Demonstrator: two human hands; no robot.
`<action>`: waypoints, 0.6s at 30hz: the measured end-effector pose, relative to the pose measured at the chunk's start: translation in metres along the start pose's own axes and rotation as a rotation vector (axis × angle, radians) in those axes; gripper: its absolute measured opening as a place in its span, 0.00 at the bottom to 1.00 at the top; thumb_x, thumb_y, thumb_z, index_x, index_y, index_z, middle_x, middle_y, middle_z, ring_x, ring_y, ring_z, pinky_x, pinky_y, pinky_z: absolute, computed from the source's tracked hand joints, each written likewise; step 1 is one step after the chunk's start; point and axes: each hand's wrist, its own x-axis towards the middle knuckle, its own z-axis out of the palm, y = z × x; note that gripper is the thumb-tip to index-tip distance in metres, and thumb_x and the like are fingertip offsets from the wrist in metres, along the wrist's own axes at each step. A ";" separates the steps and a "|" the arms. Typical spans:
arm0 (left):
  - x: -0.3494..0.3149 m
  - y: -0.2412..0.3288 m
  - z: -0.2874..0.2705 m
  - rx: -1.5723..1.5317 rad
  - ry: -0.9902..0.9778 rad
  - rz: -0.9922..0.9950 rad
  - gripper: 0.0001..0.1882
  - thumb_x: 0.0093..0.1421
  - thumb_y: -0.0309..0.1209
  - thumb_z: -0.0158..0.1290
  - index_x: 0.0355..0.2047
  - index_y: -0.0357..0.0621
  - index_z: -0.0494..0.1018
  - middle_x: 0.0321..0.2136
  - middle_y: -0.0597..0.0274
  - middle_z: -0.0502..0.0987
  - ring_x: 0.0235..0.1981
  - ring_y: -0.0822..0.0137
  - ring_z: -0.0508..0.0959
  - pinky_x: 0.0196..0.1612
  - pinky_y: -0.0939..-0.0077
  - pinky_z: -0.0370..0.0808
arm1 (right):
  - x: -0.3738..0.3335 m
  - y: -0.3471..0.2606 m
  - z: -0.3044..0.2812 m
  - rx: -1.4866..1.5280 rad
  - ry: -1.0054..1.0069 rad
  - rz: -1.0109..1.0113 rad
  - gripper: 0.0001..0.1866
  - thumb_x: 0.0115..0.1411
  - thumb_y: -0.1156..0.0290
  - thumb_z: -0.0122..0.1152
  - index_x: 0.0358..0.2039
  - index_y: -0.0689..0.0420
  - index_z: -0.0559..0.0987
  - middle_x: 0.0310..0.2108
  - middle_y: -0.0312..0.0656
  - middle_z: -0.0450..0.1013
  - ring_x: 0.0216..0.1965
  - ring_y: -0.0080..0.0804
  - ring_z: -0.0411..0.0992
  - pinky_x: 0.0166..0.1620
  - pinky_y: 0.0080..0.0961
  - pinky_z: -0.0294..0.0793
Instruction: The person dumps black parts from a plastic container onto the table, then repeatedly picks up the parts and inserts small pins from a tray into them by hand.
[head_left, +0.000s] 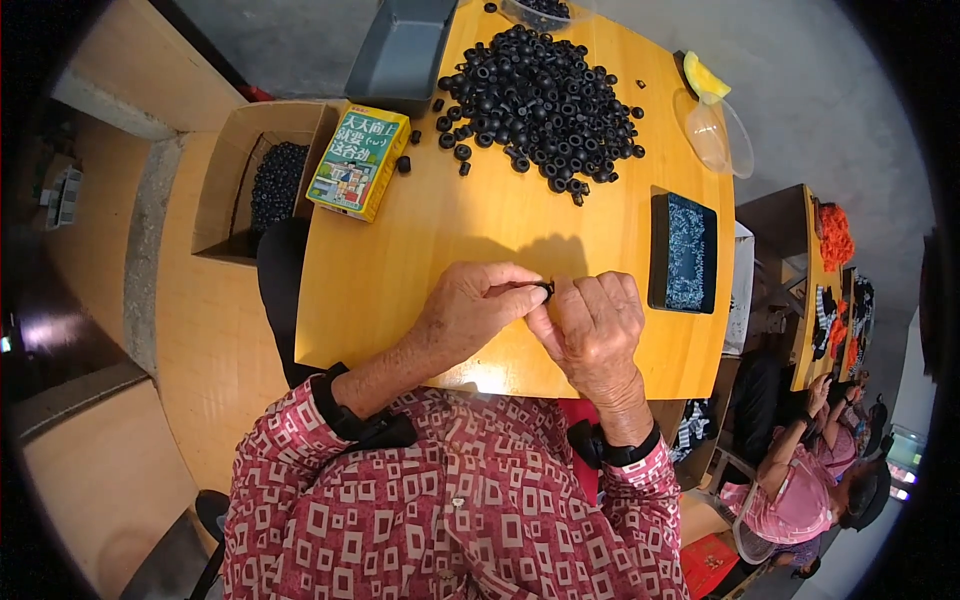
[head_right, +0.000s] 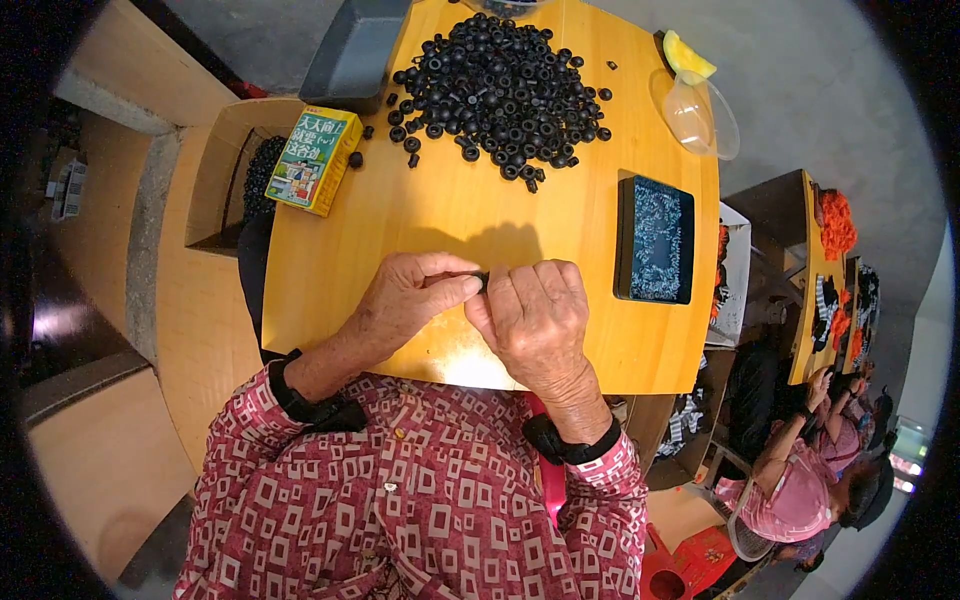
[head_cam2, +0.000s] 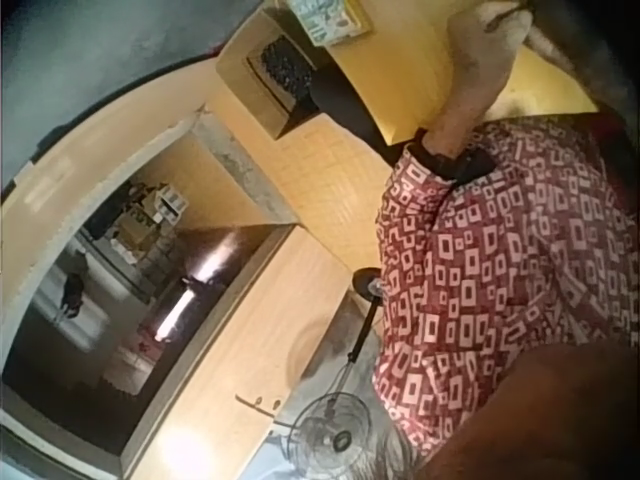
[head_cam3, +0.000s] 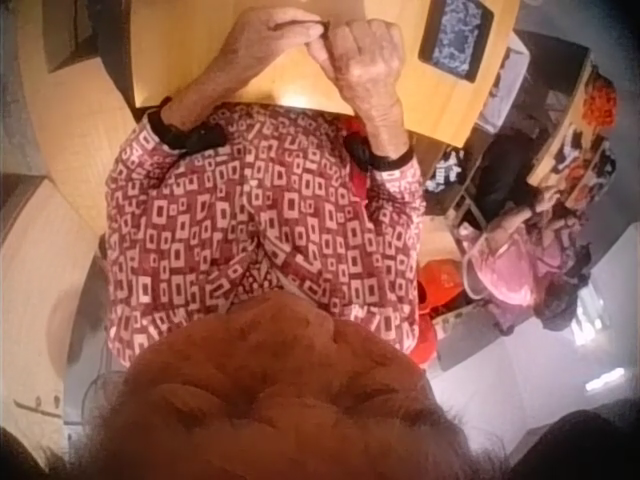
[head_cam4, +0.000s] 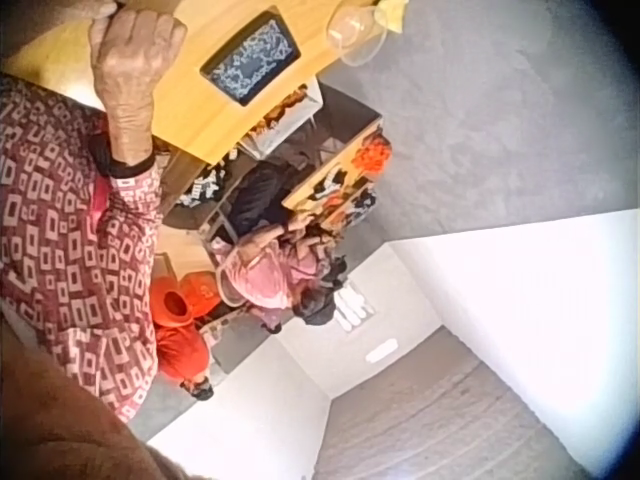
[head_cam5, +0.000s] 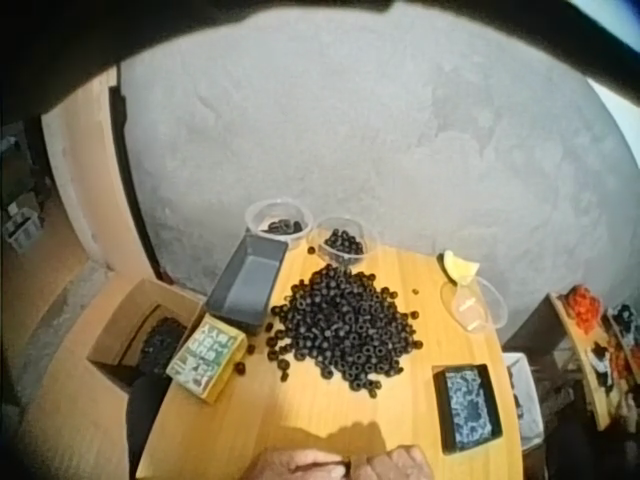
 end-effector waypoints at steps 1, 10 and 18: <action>0.000 0.001 0.000 0.000 0.000 0.001 0.16 0.61 0.34 0.58 0.42 0.33 0.80 0.28 0.65 0.82 0.31 0.79 0.77 0.37 0.80 0.75 | 0.000 0.000 0.000 0.000 0.000 -0.001 0.12 0.51 0.68 0.70 0.29 0.62 0.77 0.20 0.40 0.65 0.24 0.37 0.67 0.33 0.34 0.67; 0.007 0.000 0.006 -0.214 0.070 0.057 0.21 0.67 0.40 0.53 0.48 0.31 0.75 0.35 0.61 0.81 0.39 0.75 0.77 0.44 0.77 0.74 | 0.006 -0.004 0.001 0.036 0.037 0.025 0.13 0.45 0.71 0.74 0.23 0.57 0.74 0.20 0.39 0.65 0.23 0.37 0.65 0.31 0.32 0.66; 0.012 0.006 0.025 -0.393 -0.079 0.071 0.26 0.74 0.46 0.36 0.55 0.35 0.71 0.49 0.54 0.75 0.52 0.65 0.74 0.60 0.71 0.67 | 0.004 -0.011 0.022 0.192 0.106 0.012 0.12 0.43 0.70 0.73 0.26 0.58 0.78 0.23 0.39 0.68 0.27 0.37 0.67 0.34 0.33 0.66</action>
